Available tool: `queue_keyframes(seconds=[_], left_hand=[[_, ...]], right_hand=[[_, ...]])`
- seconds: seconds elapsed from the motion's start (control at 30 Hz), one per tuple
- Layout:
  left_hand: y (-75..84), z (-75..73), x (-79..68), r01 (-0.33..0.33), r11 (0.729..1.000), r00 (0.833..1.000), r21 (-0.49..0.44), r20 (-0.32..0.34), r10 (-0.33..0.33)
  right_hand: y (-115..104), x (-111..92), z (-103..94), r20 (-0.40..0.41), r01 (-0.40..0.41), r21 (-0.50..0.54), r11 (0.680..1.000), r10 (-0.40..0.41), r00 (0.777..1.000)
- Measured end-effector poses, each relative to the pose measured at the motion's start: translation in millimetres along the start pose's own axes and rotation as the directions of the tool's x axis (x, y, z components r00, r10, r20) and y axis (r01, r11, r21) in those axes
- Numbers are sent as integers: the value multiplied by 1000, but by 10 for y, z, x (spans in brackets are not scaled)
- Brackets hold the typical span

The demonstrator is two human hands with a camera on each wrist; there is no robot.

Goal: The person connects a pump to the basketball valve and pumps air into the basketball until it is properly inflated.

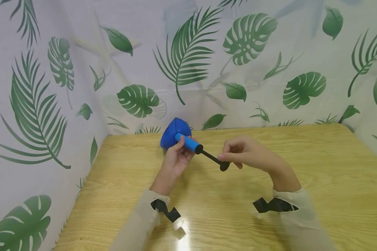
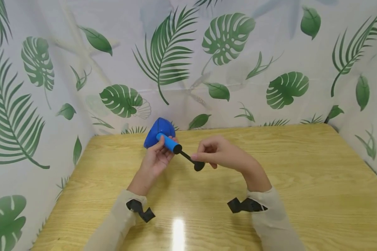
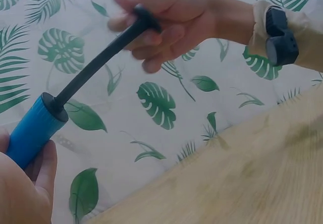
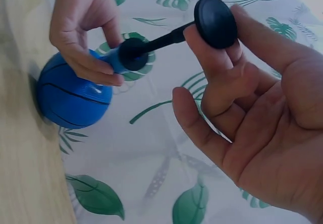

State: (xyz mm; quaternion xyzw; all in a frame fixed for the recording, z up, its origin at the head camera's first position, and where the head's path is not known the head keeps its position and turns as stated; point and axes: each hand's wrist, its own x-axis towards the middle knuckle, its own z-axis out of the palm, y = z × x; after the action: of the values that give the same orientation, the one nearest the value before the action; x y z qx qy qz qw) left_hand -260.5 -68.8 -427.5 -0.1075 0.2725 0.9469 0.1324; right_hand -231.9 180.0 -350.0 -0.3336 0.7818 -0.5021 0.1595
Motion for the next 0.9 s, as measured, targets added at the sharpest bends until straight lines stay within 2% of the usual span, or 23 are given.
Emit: queue_keyframes(seconds=[0.13,0.27,0.43,0.67,0.9], left_hand=[[64,-28,19,-14,1000,1000,-16,-1,14],[61,-36,23,-1,1000,1000,-5,17,1],[2,-23,17,14,1000,999,-12,32,-13],[-130,7,-18,22,998,998,60,59,-25],[-242,62,-71,44,999,998,31,48,-46]], right_hand=[[-79,-86,-62,23,74,-7,997,-74,997],[-106,-116,-78,28,138,-34,990,-137,990],[-97,-97,-35,9,156,-71,985,-155,988],[-67,-16,61,-40,104,-151,983,-111,993],[2,63,114,-147,-8,-141,990,-13,989]])
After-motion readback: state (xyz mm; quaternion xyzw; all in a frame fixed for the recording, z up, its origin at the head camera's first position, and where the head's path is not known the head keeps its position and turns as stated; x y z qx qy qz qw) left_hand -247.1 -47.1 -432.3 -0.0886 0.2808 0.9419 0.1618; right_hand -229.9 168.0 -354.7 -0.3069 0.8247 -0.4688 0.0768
